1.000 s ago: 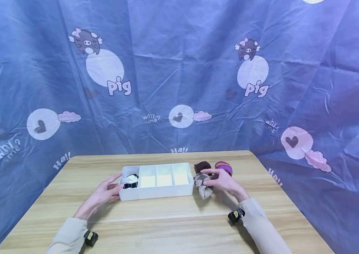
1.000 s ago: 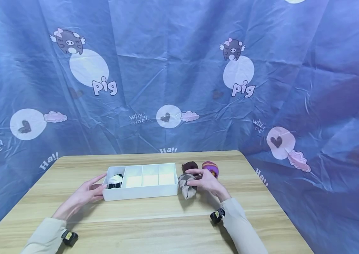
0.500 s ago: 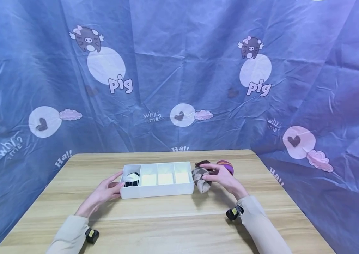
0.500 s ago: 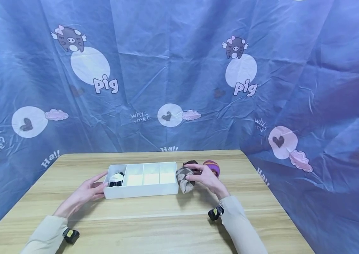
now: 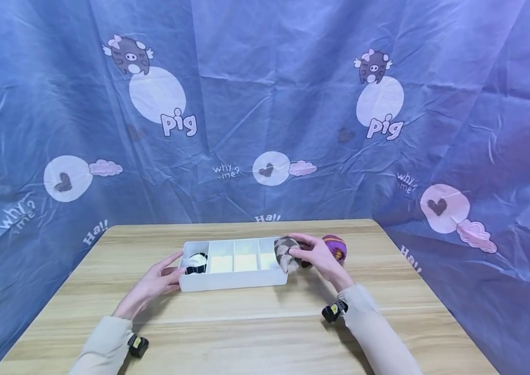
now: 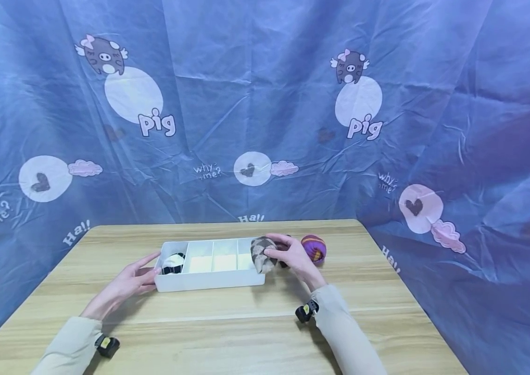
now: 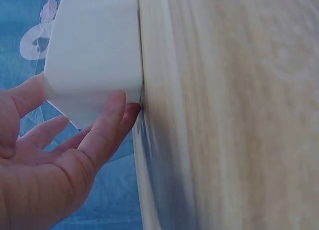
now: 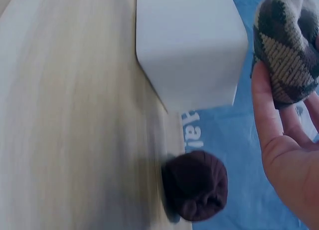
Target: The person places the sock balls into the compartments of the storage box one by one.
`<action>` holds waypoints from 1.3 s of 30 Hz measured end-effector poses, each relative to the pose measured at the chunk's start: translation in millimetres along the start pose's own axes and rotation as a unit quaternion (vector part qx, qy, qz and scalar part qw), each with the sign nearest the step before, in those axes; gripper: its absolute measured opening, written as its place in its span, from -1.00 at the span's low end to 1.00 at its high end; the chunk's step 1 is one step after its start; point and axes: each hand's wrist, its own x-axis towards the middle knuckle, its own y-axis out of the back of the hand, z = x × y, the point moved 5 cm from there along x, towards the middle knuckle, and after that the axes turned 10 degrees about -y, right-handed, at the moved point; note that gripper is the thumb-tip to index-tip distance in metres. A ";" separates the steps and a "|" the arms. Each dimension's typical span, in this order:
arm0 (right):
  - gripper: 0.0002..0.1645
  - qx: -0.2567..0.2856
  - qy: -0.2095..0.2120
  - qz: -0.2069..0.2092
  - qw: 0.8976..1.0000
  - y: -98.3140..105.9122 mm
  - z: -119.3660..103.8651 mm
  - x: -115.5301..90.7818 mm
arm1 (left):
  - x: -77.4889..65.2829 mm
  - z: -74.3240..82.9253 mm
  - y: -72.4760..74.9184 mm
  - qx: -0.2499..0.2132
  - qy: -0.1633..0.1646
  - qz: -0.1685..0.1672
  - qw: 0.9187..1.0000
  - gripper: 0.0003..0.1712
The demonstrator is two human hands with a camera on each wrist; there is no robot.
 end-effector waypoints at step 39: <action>-0.38 0.025 0.022 -0.001 0.999 -114.2 -44.8 23.4 | 0.5 0.4 -0.7 -0.008 -0.006 -0.002 1.000 -0.22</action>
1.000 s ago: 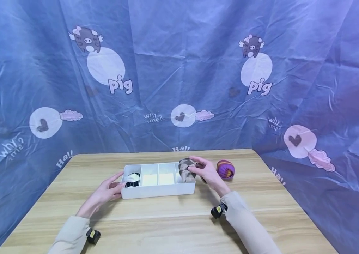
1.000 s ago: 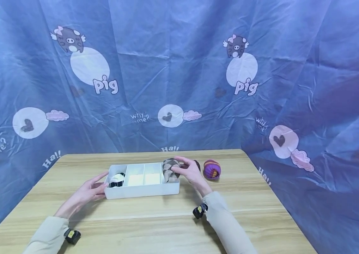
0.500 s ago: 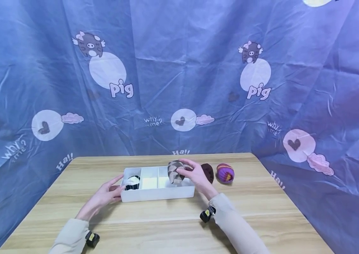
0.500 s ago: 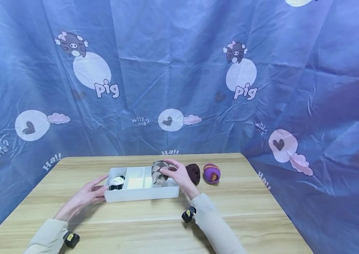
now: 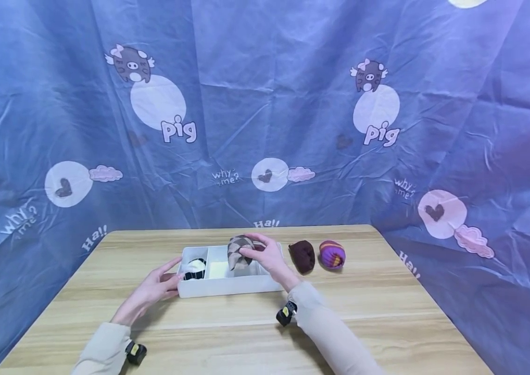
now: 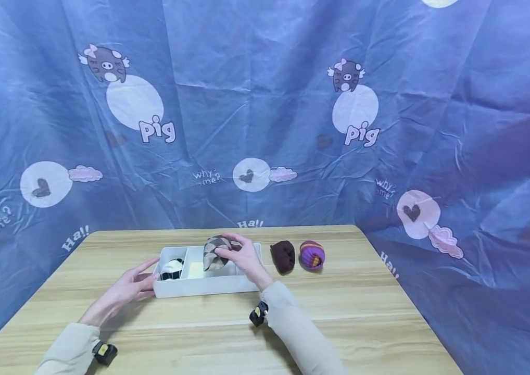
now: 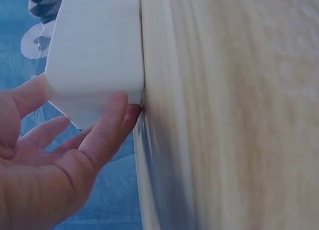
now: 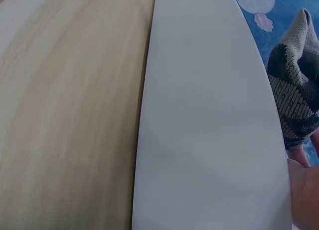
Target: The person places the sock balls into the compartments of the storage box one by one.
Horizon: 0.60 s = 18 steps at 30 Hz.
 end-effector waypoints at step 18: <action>-0.40 -0.067 0.025 0.016 0.997 -47.4 10.8 29.8 | -0.5 -1.3 0.7 0.006 -0.002 -0.001 1.000 -0.22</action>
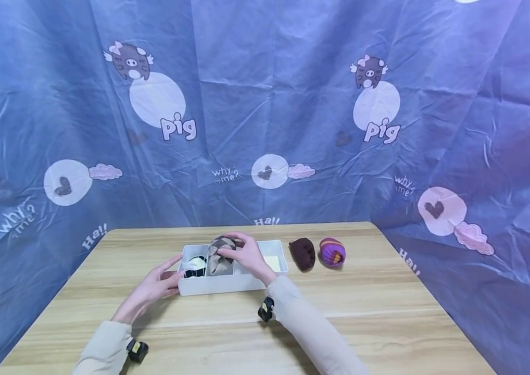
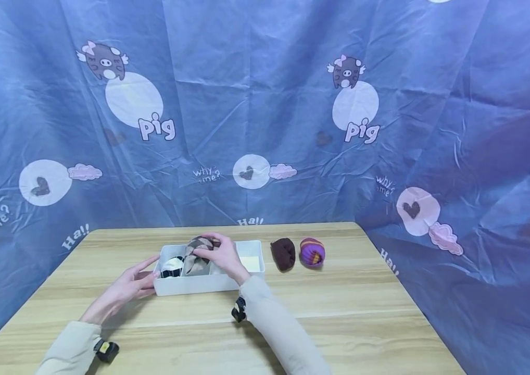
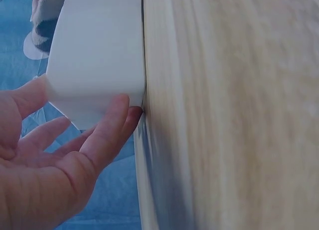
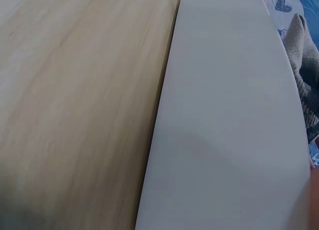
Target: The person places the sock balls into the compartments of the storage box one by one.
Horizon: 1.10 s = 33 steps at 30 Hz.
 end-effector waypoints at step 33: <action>-0.40 -0.168 0.061 0.042 0.983 -7.8 10.9 9.5 | 0.9 -1.8 0.2 -0.012 -0.001 -0.004 1.000 -0.20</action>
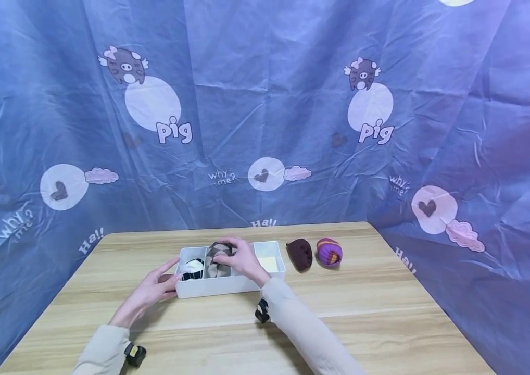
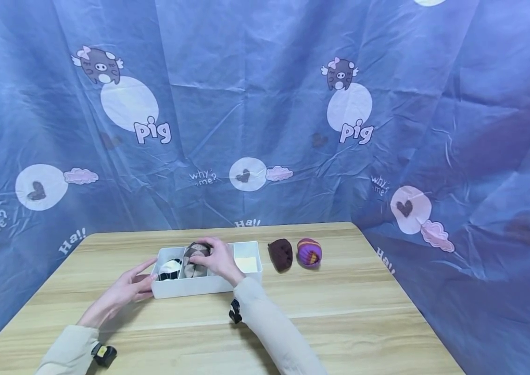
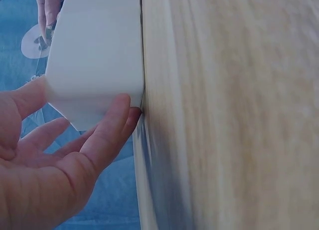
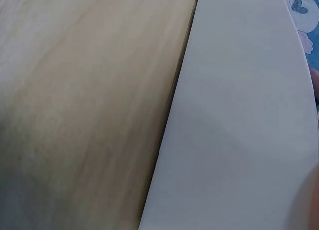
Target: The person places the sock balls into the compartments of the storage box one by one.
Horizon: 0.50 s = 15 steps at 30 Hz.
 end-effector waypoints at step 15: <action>-0.43 -0.023 -0.039 -0.058 0.997 -5.6 3.7 -3.5 | -0.1 -1.2 -1.4 0.001 0.004 0.001 1.000 -0.21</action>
